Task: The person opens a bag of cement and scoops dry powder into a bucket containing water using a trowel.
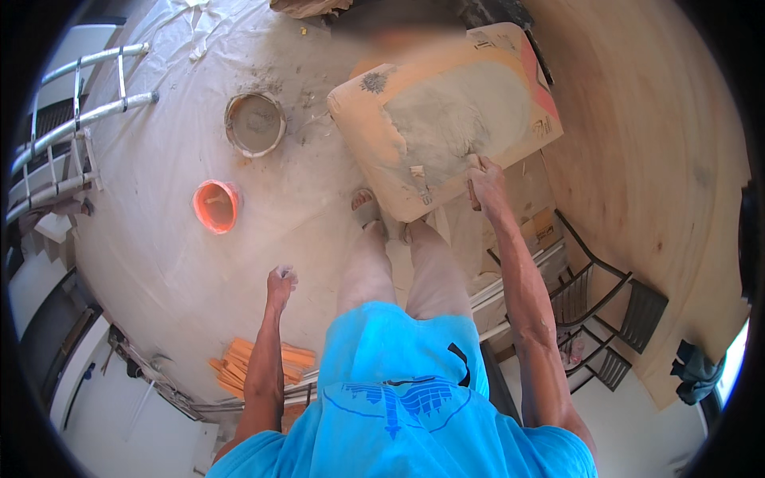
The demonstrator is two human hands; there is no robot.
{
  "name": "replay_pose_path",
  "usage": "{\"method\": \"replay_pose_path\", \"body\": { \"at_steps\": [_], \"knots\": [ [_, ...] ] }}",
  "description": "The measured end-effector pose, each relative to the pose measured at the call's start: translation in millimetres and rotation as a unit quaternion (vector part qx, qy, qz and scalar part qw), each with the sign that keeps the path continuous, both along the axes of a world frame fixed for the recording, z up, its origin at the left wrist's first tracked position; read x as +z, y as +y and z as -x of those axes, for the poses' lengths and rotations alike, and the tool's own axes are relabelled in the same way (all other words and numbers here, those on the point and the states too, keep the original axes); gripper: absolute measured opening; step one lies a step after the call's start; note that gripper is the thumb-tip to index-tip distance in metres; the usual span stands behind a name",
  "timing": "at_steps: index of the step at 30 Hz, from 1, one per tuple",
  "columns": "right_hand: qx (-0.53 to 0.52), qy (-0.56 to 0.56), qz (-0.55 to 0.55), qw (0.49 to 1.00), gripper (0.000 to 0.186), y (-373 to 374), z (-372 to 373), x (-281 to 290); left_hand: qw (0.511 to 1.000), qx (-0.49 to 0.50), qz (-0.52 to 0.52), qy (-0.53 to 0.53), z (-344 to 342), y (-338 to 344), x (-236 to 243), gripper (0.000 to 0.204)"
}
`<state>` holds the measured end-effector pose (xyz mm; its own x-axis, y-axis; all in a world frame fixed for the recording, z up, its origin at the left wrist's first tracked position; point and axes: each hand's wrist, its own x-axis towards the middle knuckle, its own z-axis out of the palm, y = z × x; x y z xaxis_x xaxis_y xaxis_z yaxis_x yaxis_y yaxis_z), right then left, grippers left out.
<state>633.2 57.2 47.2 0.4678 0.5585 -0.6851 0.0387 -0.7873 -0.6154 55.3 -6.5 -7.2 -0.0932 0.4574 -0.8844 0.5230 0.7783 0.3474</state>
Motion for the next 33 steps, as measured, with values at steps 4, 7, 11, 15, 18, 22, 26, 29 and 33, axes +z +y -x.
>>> {"method": "replay_pose_path", "body": {
  "at_steps": [4, 7, 11, 15, 18, 22, 26, 29, 33],
  "knots": [
    [-0.012, -0.017, -0.003, 1.0, 0.036, -1, 13, 10, 0.999, -0.02, -0.036, -0.032, -32, 39, 2, 0.044],
    [0.112, -0.227, -0.056, 0.966, 0.043, -16, 2, -4, 0.995, -0.046, -0.045, -0.081, -62, 59, 11, 0.045],
    [0.201, -0.28, -0.058, 0.937, 0.049, -24, 8, 12, 0.996, -0.055, -0.042, -0.047, -67, 58, 20, 0.044],
    [0.232, -0.324, 0.025, 0.917, 0.053, -24, 1, 18, 0.998, -0.062, -0.018, -0.024, -67, 42, 17, 0.042],
    [0.206, -0.323, -0.023, 0.923, 0.054, -31, -12, 19, 0.998, -0.066, -0.001, -0.01, -68, 34, 18, 0.042],
    [0.144, -0.239, -0.068, 0.958, 0.048, -42, -26, 30, 0.998, -0.055, 0.001, -0.019, -69, 29, 18, 0.044],
    [0.116, -0.104, 0.016, 0.988, 0.035, -49, -17, 61, 0.996, -0.069, -0.033, -0.052, -88, 34, 19, 0.044],
    [0.1, -0.053, 0.063, 0.992, 0.028, -49, -3, 64, 0.996, -0.064, -0.034, -0.056, -102, 33, 22, 0.044],
    [0.066, 0.019, 0.072, 0.995, 0.021, -27, 13, 67, 0.998, -0.043, -0.001, -0.051, -97, 23, 15, 0.045]
  ]
}}
